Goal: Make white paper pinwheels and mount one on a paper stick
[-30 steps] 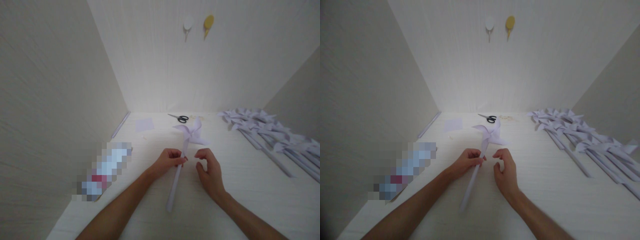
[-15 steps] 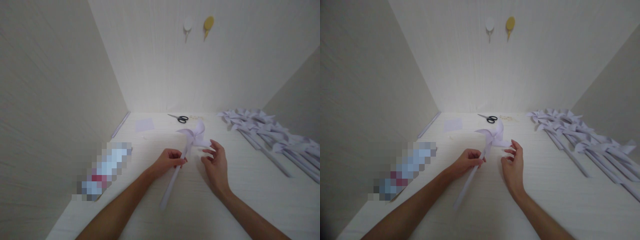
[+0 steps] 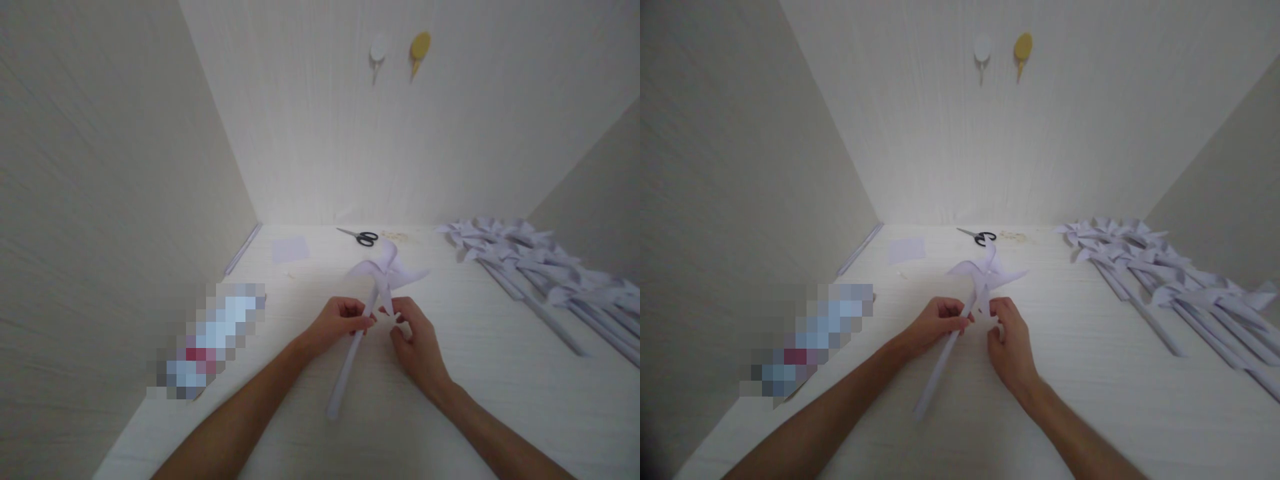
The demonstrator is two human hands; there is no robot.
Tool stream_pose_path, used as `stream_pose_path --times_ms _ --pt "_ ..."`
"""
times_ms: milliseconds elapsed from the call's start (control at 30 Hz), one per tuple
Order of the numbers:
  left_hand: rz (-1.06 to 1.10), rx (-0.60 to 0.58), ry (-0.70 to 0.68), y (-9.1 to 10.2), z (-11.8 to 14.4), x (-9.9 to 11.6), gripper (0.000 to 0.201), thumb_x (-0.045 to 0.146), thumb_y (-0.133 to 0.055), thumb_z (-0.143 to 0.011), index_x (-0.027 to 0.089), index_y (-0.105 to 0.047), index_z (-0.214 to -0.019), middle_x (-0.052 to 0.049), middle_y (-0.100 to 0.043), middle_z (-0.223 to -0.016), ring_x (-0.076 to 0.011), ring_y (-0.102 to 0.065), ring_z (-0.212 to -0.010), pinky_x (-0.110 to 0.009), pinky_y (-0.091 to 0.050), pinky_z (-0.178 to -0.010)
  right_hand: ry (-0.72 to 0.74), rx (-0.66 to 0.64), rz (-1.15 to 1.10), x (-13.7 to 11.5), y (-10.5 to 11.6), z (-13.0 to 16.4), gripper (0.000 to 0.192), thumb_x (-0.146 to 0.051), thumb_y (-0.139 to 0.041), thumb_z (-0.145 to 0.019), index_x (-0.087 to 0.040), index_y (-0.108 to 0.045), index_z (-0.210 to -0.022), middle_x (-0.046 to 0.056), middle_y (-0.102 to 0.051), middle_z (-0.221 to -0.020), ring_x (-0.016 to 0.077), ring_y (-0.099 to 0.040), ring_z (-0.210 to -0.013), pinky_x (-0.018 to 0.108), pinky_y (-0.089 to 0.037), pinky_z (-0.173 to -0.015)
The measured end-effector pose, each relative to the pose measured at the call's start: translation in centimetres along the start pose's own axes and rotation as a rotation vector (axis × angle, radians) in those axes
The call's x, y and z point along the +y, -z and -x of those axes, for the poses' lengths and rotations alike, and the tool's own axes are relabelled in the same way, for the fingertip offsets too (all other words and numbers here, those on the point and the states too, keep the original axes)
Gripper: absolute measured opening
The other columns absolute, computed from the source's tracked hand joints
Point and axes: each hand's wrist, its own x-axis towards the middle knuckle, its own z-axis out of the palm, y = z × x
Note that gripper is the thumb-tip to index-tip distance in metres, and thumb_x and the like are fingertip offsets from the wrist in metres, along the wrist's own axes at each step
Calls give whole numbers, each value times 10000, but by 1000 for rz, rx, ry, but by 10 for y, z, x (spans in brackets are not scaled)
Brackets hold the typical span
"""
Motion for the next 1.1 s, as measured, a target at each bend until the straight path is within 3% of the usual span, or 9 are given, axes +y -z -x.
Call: stream_pose_path --times_ms 133,300,433,567,667,767,833,933,1100 --pt "-13 1 12 1 0 0 158 256 -660 -585 123 -634 -666 24 -536 -522 -49 -436 -455 -179 -290 -448 -219 148 -209 10 1 -3 282 -46 -371 -526 -194 -437 -757 20 -503 -772 159 -488 -714 286 -396 -614" --pt "-43 -27 21 1 0 0 155 260 -656 -591 119 -628 -651 26 -528 -511 -44 -426 -448 -178 -270 -441 -286 406 -371 19 10 -10 571 -56 -441 -536 -238 -341 -1068 37 -446 -1042 134 -515 -776 252 -405 -606" --pt "-50 -32 29 2 0 0 151 258 -657 -581 121 -627 -637 33 -514 -491 -40 -408 -432 -180 -250 -428 -207 440 -273 20 14 -14 583 -49 -448 -549 -243 -383 -1095 52 -465 -1124 141 -502 -818 246 -397 -594" --pt "-42 -3 39 1 0 0 150 261 -657 -574 125 -629 -633 28 -526 -498 -45 -422 -438 -183 -255 -433 -202 434 -230 23 13 -14 387 -62 -449 -569 -204 -473 -927 41 -520 -982 150 -508 -789 255 -397 -583" --pt "1 32 37 -1 -1 1 156 260 -662 -563 131 -629 -643 22 -538 -507 -54 -439 -450 -189 -280 -450 -224 421 -237 23 12 -14 356 -66 -462 -578 -197 -467 -909 40 -516 -953 148 -516 -774 259 -401 -589" --pt "56 54 -5 -2 -1 3 171 267 -669 -554 127 -612 -635 12 -546 -516 -66 -446 -462 -200 -307 -464 -230 341 -314 17 9 -13 258 -112 -503 -621 -196 -437 -856 33 -538 -877 136 -524 -723 254 -409 -587" --pt "73 88 -45 -2 -2 4 168 263 -667 -561 125 -595 -624 5 -555 -531 -70 -455 -475 -202 -319 -475 -210 180 -333 10 6 -10 112 -185 -512 -677 -195 -425 -746 8 -542 -717 127 -519 -650 246 -408 -564" --pt "55 205 -98 1 -4 3 153 251 -662 -581 128 -585 -626 6 -563 -557 -67 -462 -496 -202 -343 -512 -165 -80 -188 -2 2 -5 113 -256 -504 -716 -190 -443 -647 -25 -492 -558 100 -456 -504 221 -359 -470" --pt "-3 327 -178 9 -7 -2 165 280 -658 -587 143 -589 -648 17 -572 -577 -63 -459 -498 -192 -353 -505 -20 -183 20 -9 -5 2 177 -263 -586 -648 -184 -448 -570 -39 -487 -513 80 -413 -466 210 -331 -462"
